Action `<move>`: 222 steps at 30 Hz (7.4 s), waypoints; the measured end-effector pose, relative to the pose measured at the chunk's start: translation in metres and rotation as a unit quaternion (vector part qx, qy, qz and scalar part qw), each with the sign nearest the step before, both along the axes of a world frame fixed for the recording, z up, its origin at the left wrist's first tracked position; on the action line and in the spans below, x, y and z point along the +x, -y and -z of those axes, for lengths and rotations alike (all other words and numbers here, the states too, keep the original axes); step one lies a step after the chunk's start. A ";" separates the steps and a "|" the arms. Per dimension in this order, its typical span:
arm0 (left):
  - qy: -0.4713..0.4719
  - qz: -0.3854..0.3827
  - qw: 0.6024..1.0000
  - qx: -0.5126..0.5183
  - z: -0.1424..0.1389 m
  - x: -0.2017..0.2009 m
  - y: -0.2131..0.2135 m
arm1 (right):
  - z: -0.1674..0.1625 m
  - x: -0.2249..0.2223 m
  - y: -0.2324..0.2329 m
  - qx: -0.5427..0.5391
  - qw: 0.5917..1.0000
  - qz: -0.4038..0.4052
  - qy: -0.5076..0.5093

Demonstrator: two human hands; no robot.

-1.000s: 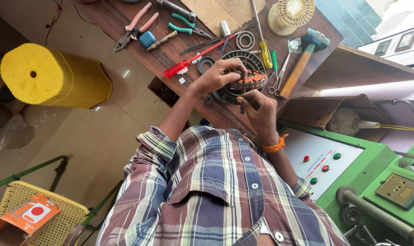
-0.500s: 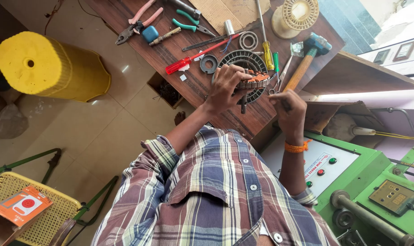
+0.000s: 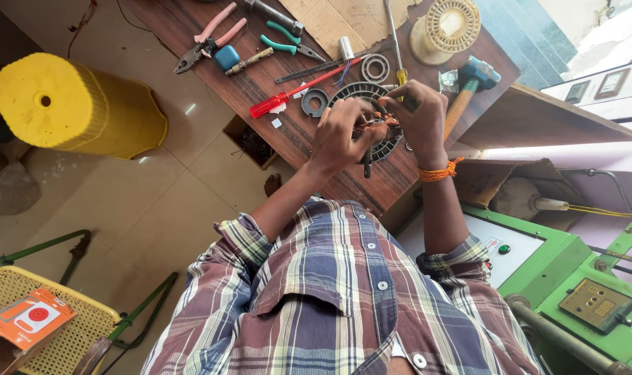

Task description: The person works on an electric motor armature at a workbench, holding the wound rotor with one hand while using a small screwdriver-like tool and fingers to adjust and reposition the copper windings around the commutator. Near the end they set the armature down and reach toward tools on the bench.

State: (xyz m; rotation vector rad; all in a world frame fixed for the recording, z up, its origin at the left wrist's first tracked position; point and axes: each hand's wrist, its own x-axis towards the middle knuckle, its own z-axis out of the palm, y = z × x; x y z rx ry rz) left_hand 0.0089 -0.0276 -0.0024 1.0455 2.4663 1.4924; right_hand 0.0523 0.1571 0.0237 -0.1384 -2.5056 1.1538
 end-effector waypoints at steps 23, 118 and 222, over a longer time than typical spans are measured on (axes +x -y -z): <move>0.021 0.159 0.986 0.041 -0.007 -0.022 0.022 | 0.041 0.099 0.062 -0.184 0.978 0.077 0.056; -0.018 0.087 0.996 0.018 -0.012 0.001 0.018 | 0.043 0.105 0.057 -0.153 0.984 0.068 0.051; -0.172 0.020 0.983 0.063 0.032 0.013 0.012 | -0.019 0.011 0.002 0.040 0.990 -0.131 -0.017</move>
